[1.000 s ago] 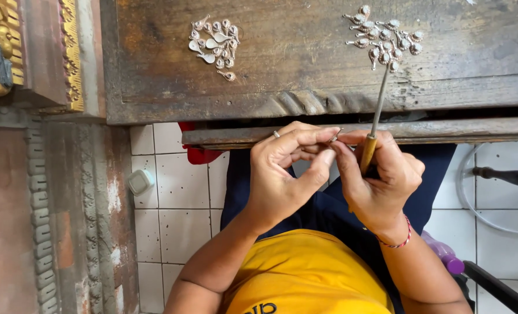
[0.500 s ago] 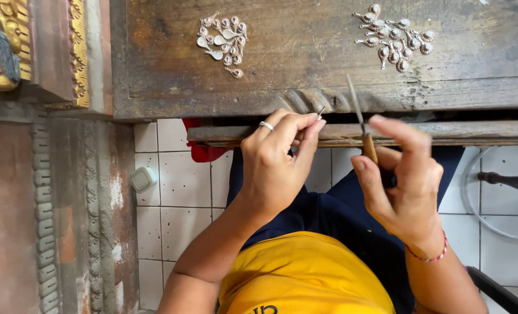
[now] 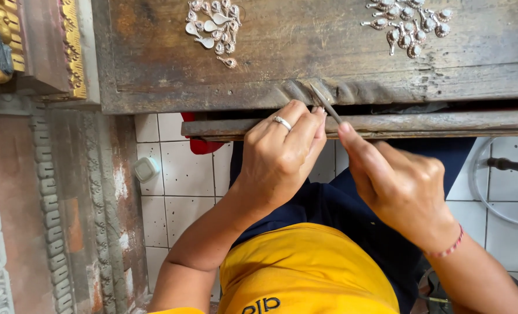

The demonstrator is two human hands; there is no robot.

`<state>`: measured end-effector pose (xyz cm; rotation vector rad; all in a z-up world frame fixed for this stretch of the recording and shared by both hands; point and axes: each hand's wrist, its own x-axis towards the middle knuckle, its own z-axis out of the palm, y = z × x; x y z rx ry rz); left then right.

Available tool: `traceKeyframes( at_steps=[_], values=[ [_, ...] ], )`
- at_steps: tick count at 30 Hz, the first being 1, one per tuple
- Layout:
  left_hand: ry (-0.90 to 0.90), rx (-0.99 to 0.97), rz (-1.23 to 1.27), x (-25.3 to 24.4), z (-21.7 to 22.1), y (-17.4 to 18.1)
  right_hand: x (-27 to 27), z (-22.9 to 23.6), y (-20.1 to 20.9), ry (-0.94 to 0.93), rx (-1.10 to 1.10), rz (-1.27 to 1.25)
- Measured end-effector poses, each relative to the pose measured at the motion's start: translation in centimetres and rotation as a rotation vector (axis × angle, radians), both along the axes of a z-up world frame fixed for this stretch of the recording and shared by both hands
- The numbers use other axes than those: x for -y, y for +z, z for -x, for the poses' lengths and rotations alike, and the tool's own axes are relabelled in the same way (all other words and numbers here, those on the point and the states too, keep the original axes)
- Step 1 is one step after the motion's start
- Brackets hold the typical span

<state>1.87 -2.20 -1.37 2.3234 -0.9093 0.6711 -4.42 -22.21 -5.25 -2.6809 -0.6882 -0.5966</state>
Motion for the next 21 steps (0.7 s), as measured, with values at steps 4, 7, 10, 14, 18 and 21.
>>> traceKeyframes(
  at_steps=[4, 7, 10, 14, 18, 21],
  values=[
    [0.017, -0.04, 0.062, 0.3, 0.2, 0.2, 0.1, -0.2, 0.7, 0.002, 0.054, 0.025],
    [0.063, -0.008, 0.031, 0.4, 0.4, 0.1, 0.5, 1.2, 2.2, 0.072, -0.254, -0.219],
    [0.041, 0.035, 0.002, 0.4, 0.1, 0.3, 0.8, 1.0, 2.0, 0.024, -0.382, -0.22],
    [0.048, 0.021, 0.005, 0.5, 0.5, 0.2, 0.0, -0.6, 0.5, -0.007, -0.004, 0.038],
    [0.122, -0.009, -0.008, 0.6, 0.8, -0.1, -0.1, -0.9, 2.7, -0.006, -0.098, -0.122],
    [0.173, 0.063, -0.039, 1.0, 0.8, -0.1, 0.5, 0.5, 3.4, -0.002, -0.197, -0.192]
  ],
)
